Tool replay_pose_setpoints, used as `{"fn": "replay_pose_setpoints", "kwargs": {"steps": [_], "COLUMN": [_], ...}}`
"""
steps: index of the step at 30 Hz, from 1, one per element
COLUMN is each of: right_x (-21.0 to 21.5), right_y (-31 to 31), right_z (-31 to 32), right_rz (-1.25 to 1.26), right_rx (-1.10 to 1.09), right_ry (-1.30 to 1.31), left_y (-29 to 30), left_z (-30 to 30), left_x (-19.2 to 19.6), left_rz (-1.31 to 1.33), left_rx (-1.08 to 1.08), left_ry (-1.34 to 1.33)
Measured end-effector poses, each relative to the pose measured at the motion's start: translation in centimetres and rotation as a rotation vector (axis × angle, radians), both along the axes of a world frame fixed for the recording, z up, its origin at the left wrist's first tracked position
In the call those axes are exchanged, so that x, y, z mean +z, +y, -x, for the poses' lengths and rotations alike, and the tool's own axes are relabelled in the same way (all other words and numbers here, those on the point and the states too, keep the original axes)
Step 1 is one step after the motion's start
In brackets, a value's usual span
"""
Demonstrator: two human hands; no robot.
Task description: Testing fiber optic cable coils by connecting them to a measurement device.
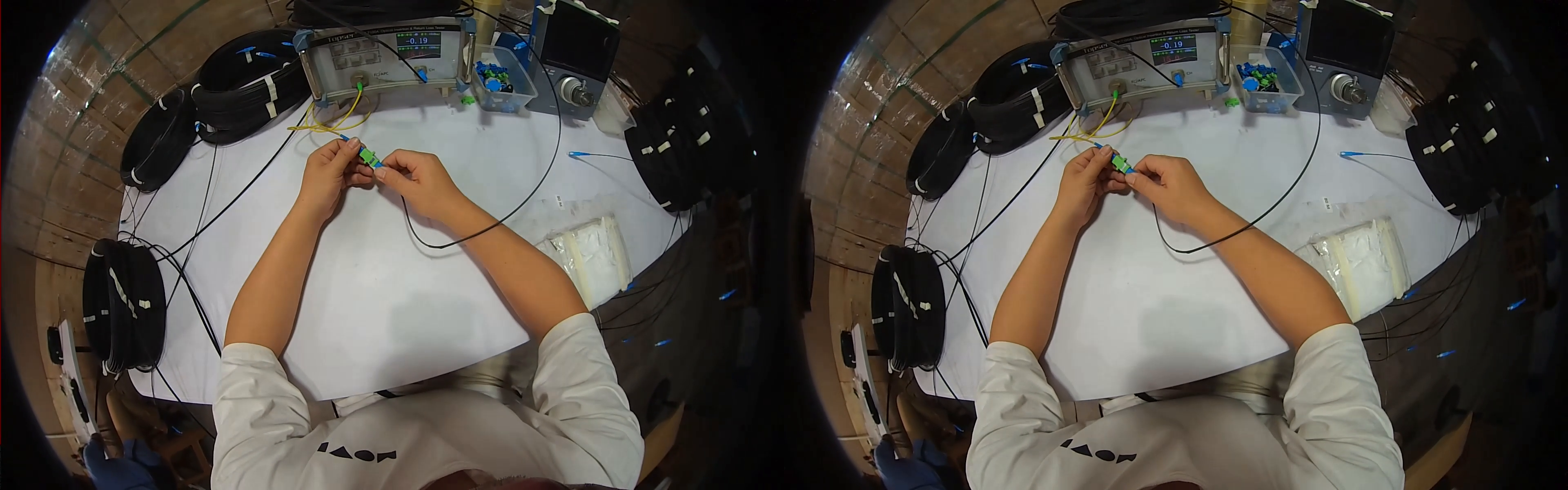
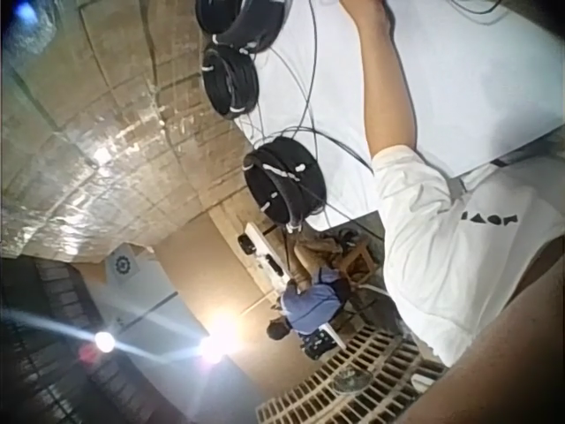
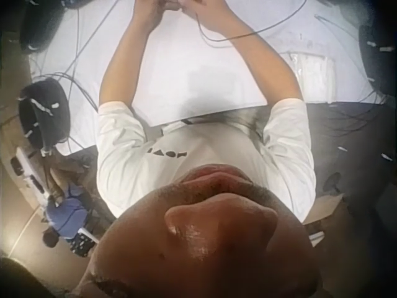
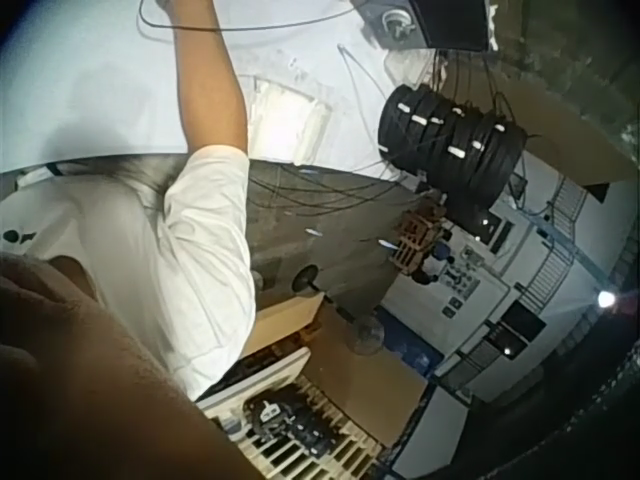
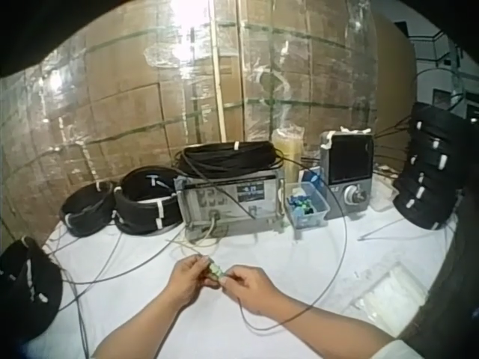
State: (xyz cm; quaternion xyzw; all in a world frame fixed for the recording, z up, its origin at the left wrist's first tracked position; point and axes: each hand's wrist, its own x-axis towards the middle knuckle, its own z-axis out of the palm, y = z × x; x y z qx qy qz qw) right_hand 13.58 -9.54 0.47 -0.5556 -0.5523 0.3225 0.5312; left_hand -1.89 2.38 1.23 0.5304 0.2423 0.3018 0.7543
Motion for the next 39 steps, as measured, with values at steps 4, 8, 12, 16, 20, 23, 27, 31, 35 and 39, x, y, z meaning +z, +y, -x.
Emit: {"fn": "replay_pose_setpoints", "kwargs": {"steps": [4,8,12,16,20,23,27,31,35,39], "right_x": [0.5,0.1,0.3,0.2,0.0,0.0,0.2,0.1,0.1,0.6], "right_y": [-0.1,0.2,0.2,0.3,0.4,0.4,0.3,0.4,0.2,0.1], "right_z": [0.1,0.1,0.1,0.0,-0.1,0.0,0.3,0.2,0.1,0.3], "right_rz": [0.022,-0.009,0.004,0.01,-0.003,0.011,-0.014,-0.01,-0.027,-0.004], "right_rx": [-0.008,-0.026,-0.021,-0.021,-0.03,-0.03,-0.029,-0.022,-0.019,0.008], "right_ry": [-0.004,0.036,0.028,0.019,0.027,0.028,0.036,0.015,0.026,0.043], "left_y": [-0.4,-0.8,-1.1,-0.7,-0.7,-0.9,-0.9,-0.9,-1.0,-0.8], "left_z": [0.0,-0.3,-0.3,-0.2,-0.3,-0.3,-0.2,-0.3,-0.4,-0.3], "left_x": [0.0,0.0,0.0,-0.2,-0.2,-0.1,-0.1,-0.3,-0.3,-0.3], "left_rz": [-0.003,-0.03,-0.146,-0.14,-0.169,-0.12,-0.127,-0.154,-0.108,-0.096], "left_rx": [0.028,0.022,0.011,-0.064,-0.077,-0.054,-0.037,-0.023,-0.017,0.004], "left_ry": [-0.011,-0.037,0.066,0.03,0.039,0.011,0.01,0.012,0.009,0.012]}}
